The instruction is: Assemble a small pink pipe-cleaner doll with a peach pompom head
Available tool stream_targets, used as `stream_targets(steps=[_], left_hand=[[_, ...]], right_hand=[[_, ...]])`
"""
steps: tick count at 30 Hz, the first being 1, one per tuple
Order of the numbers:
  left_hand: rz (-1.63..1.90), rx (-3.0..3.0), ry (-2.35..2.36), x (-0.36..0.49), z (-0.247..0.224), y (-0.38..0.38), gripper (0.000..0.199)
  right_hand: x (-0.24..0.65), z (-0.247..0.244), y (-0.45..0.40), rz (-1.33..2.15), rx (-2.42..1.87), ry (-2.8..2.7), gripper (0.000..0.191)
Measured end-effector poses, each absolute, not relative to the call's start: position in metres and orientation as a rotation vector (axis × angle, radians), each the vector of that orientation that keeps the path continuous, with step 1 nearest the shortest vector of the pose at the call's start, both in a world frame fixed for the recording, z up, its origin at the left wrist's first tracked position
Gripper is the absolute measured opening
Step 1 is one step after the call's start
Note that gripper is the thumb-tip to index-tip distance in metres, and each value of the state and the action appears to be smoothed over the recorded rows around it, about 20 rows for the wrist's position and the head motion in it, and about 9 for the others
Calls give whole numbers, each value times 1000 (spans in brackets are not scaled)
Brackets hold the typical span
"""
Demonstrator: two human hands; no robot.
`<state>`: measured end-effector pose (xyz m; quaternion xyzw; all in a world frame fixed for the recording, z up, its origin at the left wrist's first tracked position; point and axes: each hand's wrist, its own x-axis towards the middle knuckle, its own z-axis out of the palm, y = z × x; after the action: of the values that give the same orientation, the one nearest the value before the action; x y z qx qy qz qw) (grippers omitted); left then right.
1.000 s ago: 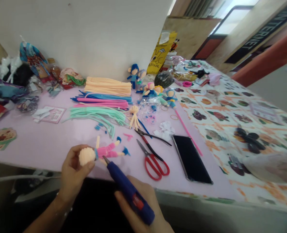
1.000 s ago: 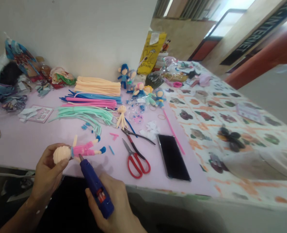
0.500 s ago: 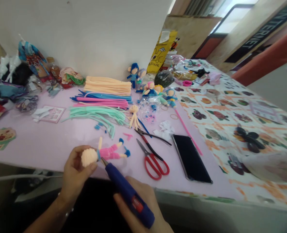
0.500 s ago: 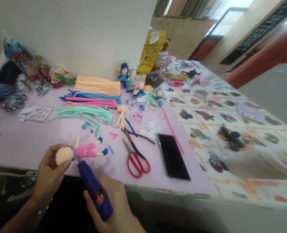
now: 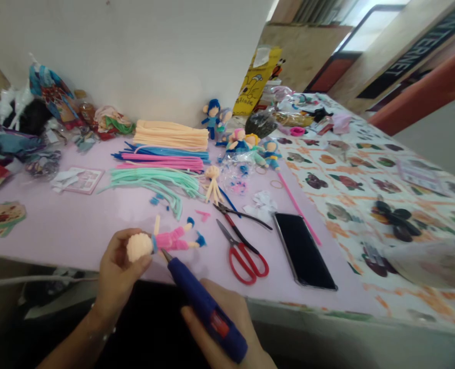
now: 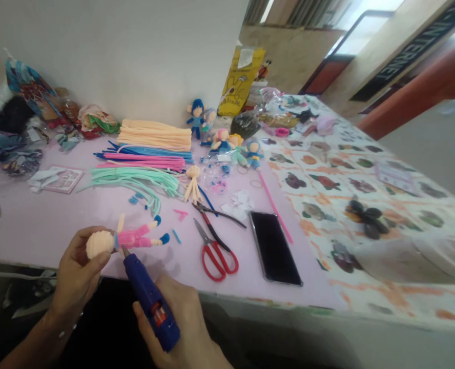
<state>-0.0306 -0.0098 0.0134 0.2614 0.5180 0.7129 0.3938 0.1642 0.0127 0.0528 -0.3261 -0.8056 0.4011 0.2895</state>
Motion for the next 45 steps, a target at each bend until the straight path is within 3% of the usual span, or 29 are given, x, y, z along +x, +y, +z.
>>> stream_targets(steps=[45], left_hand=[[1835,509,1238,-33,22,-5,37]], right_hand=[[168,50,17,1208,-1041,-2012,25]])
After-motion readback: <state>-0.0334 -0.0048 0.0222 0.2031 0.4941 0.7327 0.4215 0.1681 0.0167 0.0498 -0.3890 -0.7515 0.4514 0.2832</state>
